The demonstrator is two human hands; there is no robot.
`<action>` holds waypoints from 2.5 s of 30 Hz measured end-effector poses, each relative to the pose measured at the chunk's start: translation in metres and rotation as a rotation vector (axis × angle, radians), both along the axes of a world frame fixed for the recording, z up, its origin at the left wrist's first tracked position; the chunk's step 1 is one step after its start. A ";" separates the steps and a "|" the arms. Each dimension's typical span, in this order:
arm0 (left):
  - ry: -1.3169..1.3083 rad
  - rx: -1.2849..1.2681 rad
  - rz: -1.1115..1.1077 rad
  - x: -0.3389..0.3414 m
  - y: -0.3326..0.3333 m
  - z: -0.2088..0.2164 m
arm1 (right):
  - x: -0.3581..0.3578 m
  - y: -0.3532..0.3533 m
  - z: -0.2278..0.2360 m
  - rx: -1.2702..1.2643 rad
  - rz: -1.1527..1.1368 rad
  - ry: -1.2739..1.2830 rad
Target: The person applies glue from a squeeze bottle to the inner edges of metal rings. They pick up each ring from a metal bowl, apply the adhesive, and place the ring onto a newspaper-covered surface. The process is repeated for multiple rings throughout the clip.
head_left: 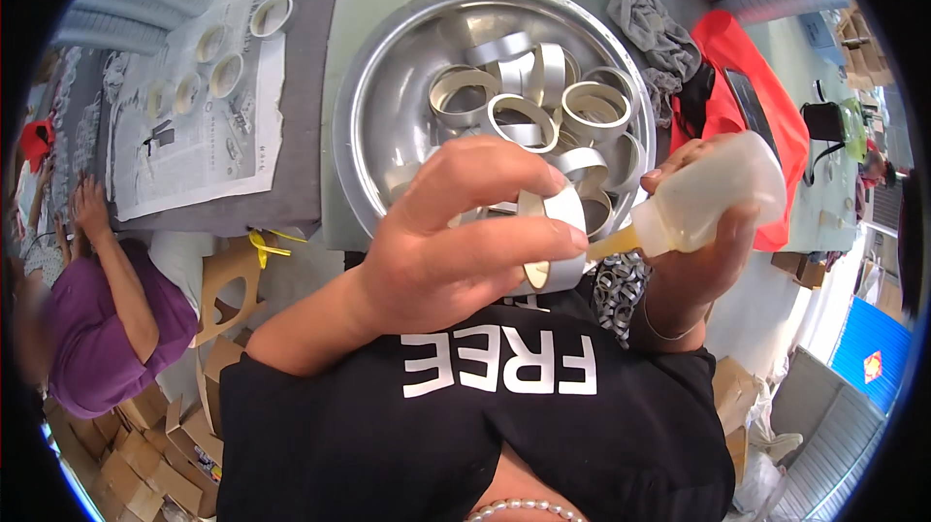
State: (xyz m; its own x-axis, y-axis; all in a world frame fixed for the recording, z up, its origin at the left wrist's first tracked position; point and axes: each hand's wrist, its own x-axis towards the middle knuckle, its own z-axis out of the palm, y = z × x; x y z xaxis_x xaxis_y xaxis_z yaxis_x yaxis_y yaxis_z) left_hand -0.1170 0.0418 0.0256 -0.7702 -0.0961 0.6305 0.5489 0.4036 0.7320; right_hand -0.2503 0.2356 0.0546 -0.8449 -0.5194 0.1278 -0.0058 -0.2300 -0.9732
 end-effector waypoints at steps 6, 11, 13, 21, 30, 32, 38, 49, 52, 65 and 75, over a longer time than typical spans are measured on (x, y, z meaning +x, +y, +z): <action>-0.097 -0.152 0.169 0.008 -0.030 0.032 | -0.037 0.001 -0.023 -0.536 0.374 -0.773; -0.454 -0.333 1.187 0.064 -0.173 0.007 | -0.050 0.022 -0.033 -0.619 0.074 -0.563; -0.737 -0.571 1.364 0.105 -0.215 -0.013 | -0.052 0.023 -0.039 -0.634 0.064 -0.547; -0.457 -0.233 1.259 0.078 -0.185 -0.027 | -0.041 0.020 -0.035 -0.604 0.036 -0.603; -0.549 -0.585 0.250 -0.036 -0.067 -0.017 | -0.027 0.017 -0.030 -0.632 0.020 -0.631; -0.686 -0.647 0.180 -0.040 -0.072 -0.023 | -0.026 0.017 -0.033 -0.628 0.004 -0.585; -0.880 0.133 0.126 -0.043 -0.096 -0.019 | -0.025 0.012 -0.029 -0.616 -0.038 -0.606; -0.683 -0.770 0.422 -0.054 -0.067 -0.004 | -0.027 0.010 -0.028 -0.618 0.012 -0.542; -0.608 -0.776 0.451 -0.062 -0.067 -0.006 | -0.027 0.012 -0.029 -0.624 0.000 -0.547; -0.732 -0.796 0.374 -0.069 -0.068 -0.012 | -0.026 0.008 -0.032 -0.628 0.001 -0.572; -1.039 -0.778 0.040 -0.064 -0.085 -0.002 | -0.026 0.011 -0.034 -0.612 -0.018 -0.562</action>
State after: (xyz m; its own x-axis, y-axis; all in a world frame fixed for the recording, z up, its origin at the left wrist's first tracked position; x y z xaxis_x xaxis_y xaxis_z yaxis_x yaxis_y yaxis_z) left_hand -0.1814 -0.0436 0.0232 -0.9342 -0.0108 -0.3566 -0.1528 0.9154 0.3724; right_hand -0.2760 0.2468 0.0202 -0.8746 -0.4812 -0.0599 0.4351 -0.7243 -0.5348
